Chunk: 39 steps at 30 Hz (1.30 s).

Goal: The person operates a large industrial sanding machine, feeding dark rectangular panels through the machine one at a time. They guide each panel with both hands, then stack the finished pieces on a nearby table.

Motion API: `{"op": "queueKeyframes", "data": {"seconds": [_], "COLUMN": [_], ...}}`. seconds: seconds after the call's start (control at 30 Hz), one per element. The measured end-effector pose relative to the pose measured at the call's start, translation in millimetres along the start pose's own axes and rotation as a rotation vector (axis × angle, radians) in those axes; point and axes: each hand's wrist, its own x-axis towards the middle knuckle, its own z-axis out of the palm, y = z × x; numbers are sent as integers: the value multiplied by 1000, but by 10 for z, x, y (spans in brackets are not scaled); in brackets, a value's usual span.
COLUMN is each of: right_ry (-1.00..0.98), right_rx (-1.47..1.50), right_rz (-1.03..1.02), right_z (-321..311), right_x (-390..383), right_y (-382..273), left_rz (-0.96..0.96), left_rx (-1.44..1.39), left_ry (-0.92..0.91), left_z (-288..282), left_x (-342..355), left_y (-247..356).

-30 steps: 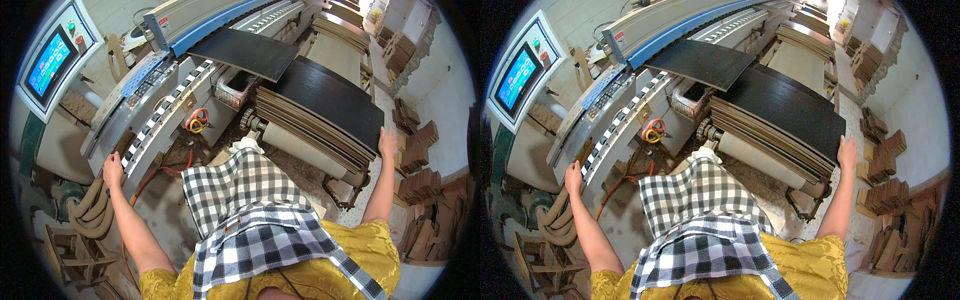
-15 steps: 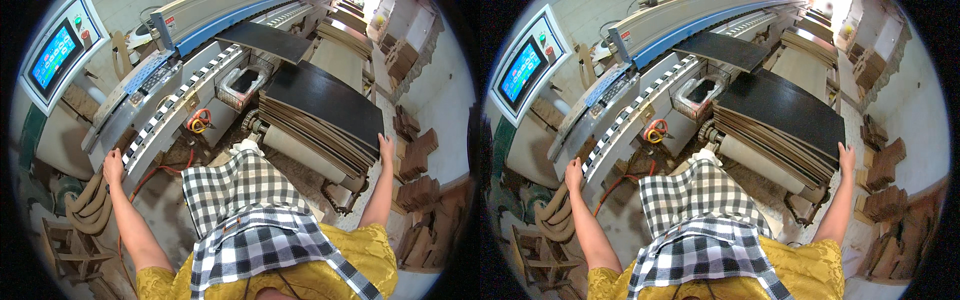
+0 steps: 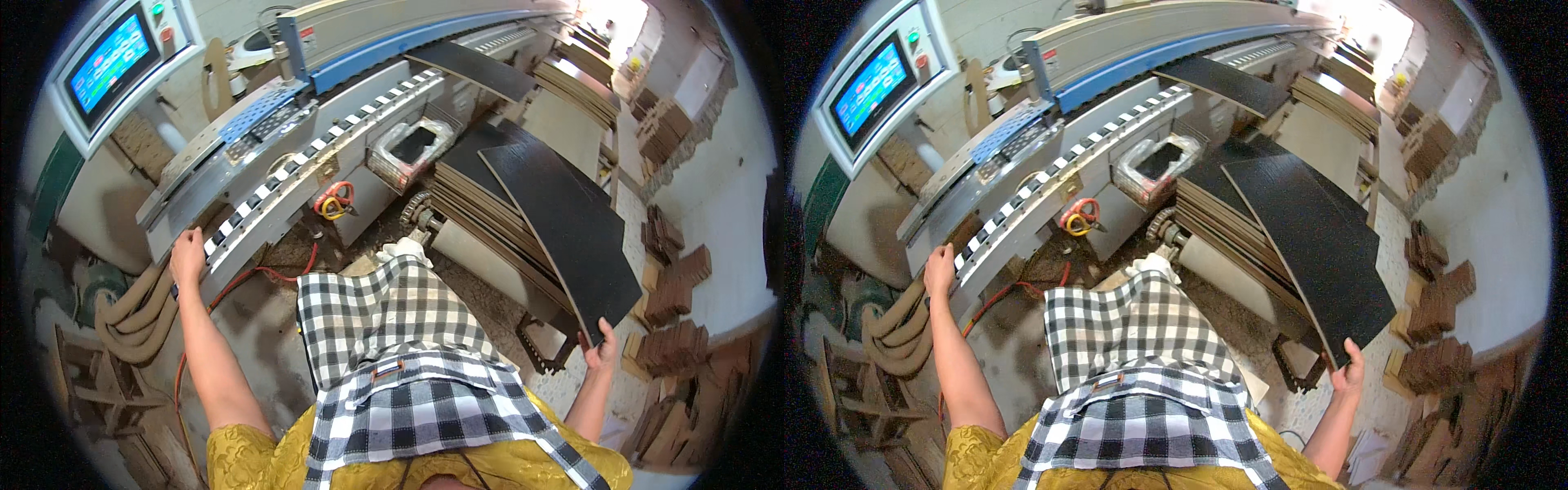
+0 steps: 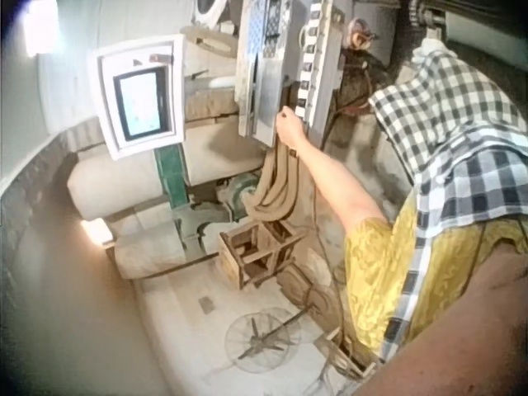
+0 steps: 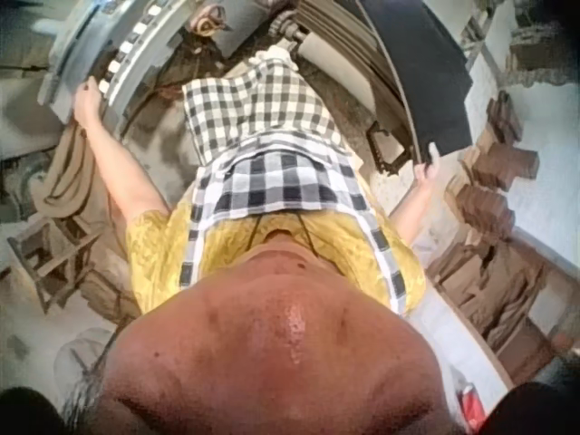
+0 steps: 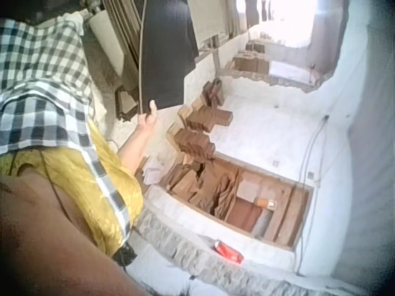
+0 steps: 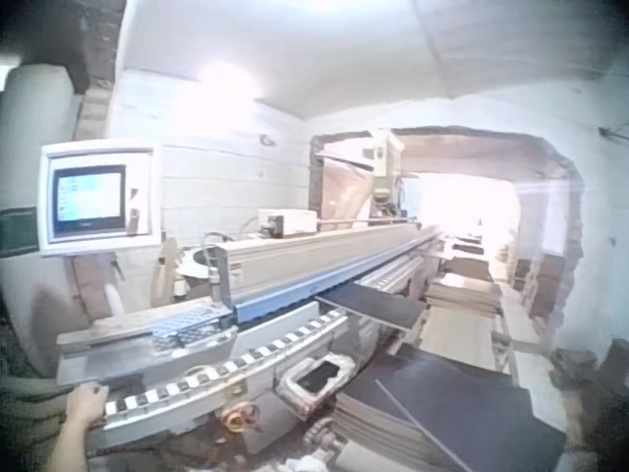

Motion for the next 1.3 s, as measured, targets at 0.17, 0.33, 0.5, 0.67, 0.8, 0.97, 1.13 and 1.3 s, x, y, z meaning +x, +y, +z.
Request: {"op": "queueKeyframes", "data": {"seconds": [0.17, 0.33, 0.5, 0.67, 0.8, 0.97, 1.13, 1.3], "right_ry": [-162, -333, -451, -653, -807, -1323, -1446, -1435], "right_rx": [88, 171, 146, 25, 3, -267, -445, -471], "right_rz": [-116, -48, 94, 300, 452, 598, 455, 320], "right_z": [325, 1000, 1854, 2575, 3098, 3496, 3601, 3717], "right_x": [-8, -60, -49, 11, -297, -496, -531, -577], "right_y": [333, 386, 659, 1070, 1373, 1534, 1839, 1817], "left_rz": [-9, -49, -53, -64, -63, -51, -54, -59], "left_rx": [-24, -19, -21, -33, -39, -44, -40, -40], "left_ry": [20, 12, 8, 15, 11, 4, 6, 9], "left_z": [96, 1, -48, -26, -78, -67, -81, -87], "left_x": [61, -29, -42, -22, -78, -69, -84, -97], "left_y": [-59, -6, 49, 10, 66, 52, 86, 85]}}
